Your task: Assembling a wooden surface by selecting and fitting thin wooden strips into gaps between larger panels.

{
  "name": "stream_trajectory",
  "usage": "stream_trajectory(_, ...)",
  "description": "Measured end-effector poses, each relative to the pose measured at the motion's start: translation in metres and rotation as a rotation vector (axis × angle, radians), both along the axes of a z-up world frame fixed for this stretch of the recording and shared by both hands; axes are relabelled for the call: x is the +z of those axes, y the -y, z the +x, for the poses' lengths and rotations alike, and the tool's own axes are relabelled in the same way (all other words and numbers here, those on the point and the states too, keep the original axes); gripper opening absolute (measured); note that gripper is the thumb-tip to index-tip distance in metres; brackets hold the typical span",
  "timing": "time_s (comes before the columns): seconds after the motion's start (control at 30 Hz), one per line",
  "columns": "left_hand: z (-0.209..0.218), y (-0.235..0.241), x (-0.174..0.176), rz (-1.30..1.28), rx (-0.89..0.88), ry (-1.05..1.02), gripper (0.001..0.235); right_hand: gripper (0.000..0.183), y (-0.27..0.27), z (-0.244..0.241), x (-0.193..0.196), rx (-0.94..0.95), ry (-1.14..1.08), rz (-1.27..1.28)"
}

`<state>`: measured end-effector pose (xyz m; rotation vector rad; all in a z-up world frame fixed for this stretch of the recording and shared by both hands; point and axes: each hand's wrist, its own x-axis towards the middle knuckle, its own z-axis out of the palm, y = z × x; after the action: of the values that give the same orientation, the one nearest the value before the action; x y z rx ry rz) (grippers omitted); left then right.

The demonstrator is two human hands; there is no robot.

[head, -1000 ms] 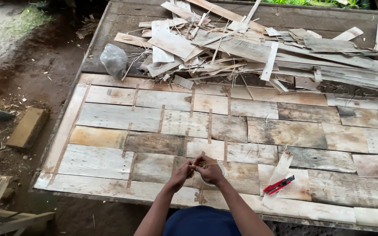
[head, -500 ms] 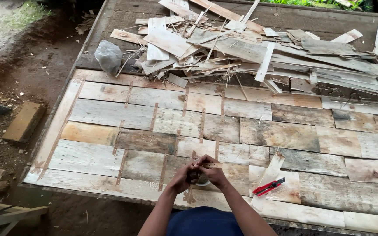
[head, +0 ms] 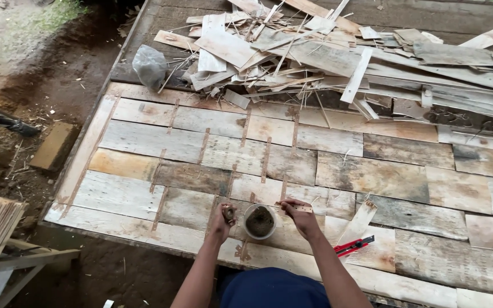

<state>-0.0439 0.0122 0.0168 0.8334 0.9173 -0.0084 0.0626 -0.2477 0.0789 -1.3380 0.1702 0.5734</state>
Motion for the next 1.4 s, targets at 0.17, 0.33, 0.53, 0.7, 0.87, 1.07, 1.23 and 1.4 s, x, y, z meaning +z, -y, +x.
stream_trajectory(0.17, -0.009, -0.003, -0.037, 0.404, -0.246, -0.136, 0.025, 0.018, 0.020, 0.008, -0.002, 0.005, -0.036, -0.011)
stream_trajectory(0.33, 0.000, -0.011, -0.088, 0.802, -0.570, -0.345, 0.028, 0.021, 0.041, 0.020, -0.019, -0.040, -0.064, 0.008)
stream_trajectory(0.53, -0.002, 0.015, -0.051, 0.934, -0.722, -0.491, 0.040, 0.030, 0.069, 0.037, -0.046, -0.069, -0.077, -0.043)
stream_trajectory(0.7, 0.000, 0.027, -0.033, 1.049, -0.744, -0.495, 0.046, 0.020, 0.078, 0.037, -0.027, -0.108, -0.099, -0.060)
stream_trajectory(0.87, 0.007, 0.036, -0.006, 0.999, -0.694, -0.552, 0.052, 0.022, 0.080, 0.041, -0.012, -0.097, -0.160, -0.098)
stream_trajectory(1.07, -0.006, 0.040, -0.001, 1.054, -0.579, -0.534, 0.045, 0.017, 0.067, 0.040, -0.010, -0.108, -0.132, -0.181)
stream_trajectory(1.23, -0.017, 0.062, 0.036, 0.963, -0.586, -0.467, 0.036, 0.020, 0.050, 0.032, -0.010, -0.069, -0.159, -0.134)
stream_trajectory(1.4, -0.029, 0.074, 0.029, 0.951, -0.681, -0.385, 0.035, 0.016, 0.038, 0.019, -0.010, 0.028, -0.129, -0.138)
